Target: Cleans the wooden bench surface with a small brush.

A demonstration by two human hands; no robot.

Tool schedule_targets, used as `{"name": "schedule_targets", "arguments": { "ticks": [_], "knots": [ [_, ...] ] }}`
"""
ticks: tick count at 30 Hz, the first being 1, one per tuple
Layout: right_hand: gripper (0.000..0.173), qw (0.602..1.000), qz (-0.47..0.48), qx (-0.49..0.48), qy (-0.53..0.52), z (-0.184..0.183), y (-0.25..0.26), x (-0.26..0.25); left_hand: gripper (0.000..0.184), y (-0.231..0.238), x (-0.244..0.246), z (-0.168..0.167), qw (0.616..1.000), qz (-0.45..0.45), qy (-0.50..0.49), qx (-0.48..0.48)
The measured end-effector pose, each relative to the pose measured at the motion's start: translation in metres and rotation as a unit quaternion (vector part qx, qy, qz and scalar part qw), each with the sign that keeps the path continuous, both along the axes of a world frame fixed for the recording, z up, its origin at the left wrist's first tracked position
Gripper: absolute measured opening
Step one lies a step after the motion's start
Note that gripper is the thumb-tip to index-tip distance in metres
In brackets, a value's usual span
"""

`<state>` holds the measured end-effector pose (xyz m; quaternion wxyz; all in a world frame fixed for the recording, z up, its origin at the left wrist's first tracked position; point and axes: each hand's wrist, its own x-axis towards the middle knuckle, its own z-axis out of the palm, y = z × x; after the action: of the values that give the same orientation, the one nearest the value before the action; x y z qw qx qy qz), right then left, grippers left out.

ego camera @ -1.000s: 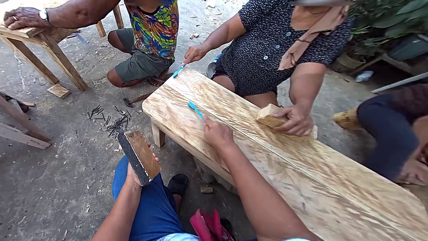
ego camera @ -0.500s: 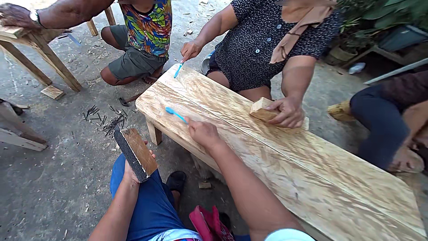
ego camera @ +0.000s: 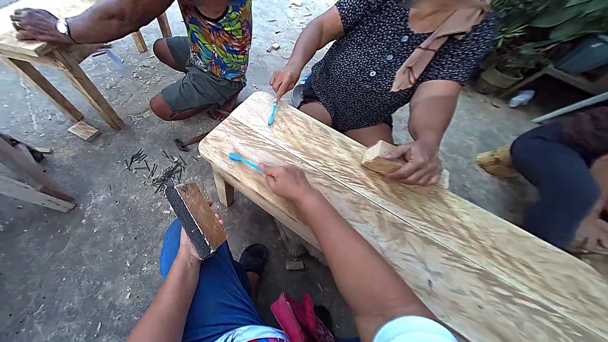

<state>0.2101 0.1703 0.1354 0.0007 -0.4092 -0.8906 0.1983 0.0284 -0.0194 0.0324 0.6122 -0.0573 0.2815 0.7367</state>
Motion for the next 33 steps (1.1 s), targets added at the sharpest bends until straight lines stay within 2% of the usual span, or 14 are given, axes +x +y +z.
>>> {"name": "schedule_targets", "arguments": {
  "ticks": [2, 5, 9, 13, 15, 17, 18, 20, 22, 25, 26, 30, 33],
  "knots": [
    [0.044, 0.999, -0.032, 0.005, -0.010, 0.003, 0.005, 0.006, 0.073, -0.001, 0.000, -0.001, 1.000, -0.004, 0.000, 0.010],
    [0.043, 0.999, 0.044, -0.025, -0.004, 0.003, -0.008, 0.012, 0.075, 0.000, -0.001, -0.002, 1.000, -0.007, -0.006, 0.006],
    [0.043, 0.999, -0.048, 0.013, 0.018, -0.004, 0.001, 0.031, 0.076, 0.001, -0.001, 0.000, 1.000, 0.000, -0.007, -0.012],
    [0.042, 0.999, 0.032, 0.010, 0.026, -0.004, -0.012, 0.020, 0.074, 0.003, 0.000, 0.001, 1.000, -0.004, 0.000, -0.015],
    [0.042, 0.999, -0.044, 0.023, 0.014, -0.002, 0.001, 0.020, 0.074, 0.003, 0.000, -0.001, 1.000, -0.004, -0.012, -0.013],
    [0.044, 0.992, -0.121, 0.033, -0.004, -0.001, 0.007, 0.008, 0.073, 0.002, 0.002, 0.000, 1.000, -0.001, -0.018, -0.014],
    [0.044, 0.993, -0.118, 0.027, -0.002, 0.000, 0.001, -0.002, 0.074, 0.002, 0.002, 0.001, 1.000, 0.000, -0.015, -0.014],
    [0.042, 0.998, -0.054, -0.001, 0.020, 0.002, -0.017, -0.022, 0.074, 0.004, 0.001, 0.002, 1.000, -0.004, -0.009, -0.010],
    [0.043, 0.999, -0.034, -0.019, 0.012, 0.006, -0.013, -0.029, 0.072, 0.004, 0.001, 0.002, 1.000, -0.008, -0.009, -0.007],
    [0.045, 0.990, -0.140, 0.000, -0.013, 0.011, 0.010, -0.028, 0.071, 0.002, 0.001, 0.002, 1.000, -0.003, -0.017, -0.009],
    [0.045, 0.989, -0.149, 0.013, -0.017, 0.009, 0.008, -0.032, 0.071, 0.001, 0.000, 0.002, 1.000, 0.000, -0.016, -0.010],
    [0.045, 0.999, -0.027, 0.035, -0.017, 0.001, -0.015, -0.055, 0.073, 0.005, -0.002, -0.001, 1.000, 0.005, -0.016, 0.000],
    [0.046, 0.994, -0.089, 0.034, -0.057, 0.010, 0.012, -0.065, 0.070, 0.003, 0.001, 0.003, 1.000, -0.007, -0.020, -0.007]
  ]
}}
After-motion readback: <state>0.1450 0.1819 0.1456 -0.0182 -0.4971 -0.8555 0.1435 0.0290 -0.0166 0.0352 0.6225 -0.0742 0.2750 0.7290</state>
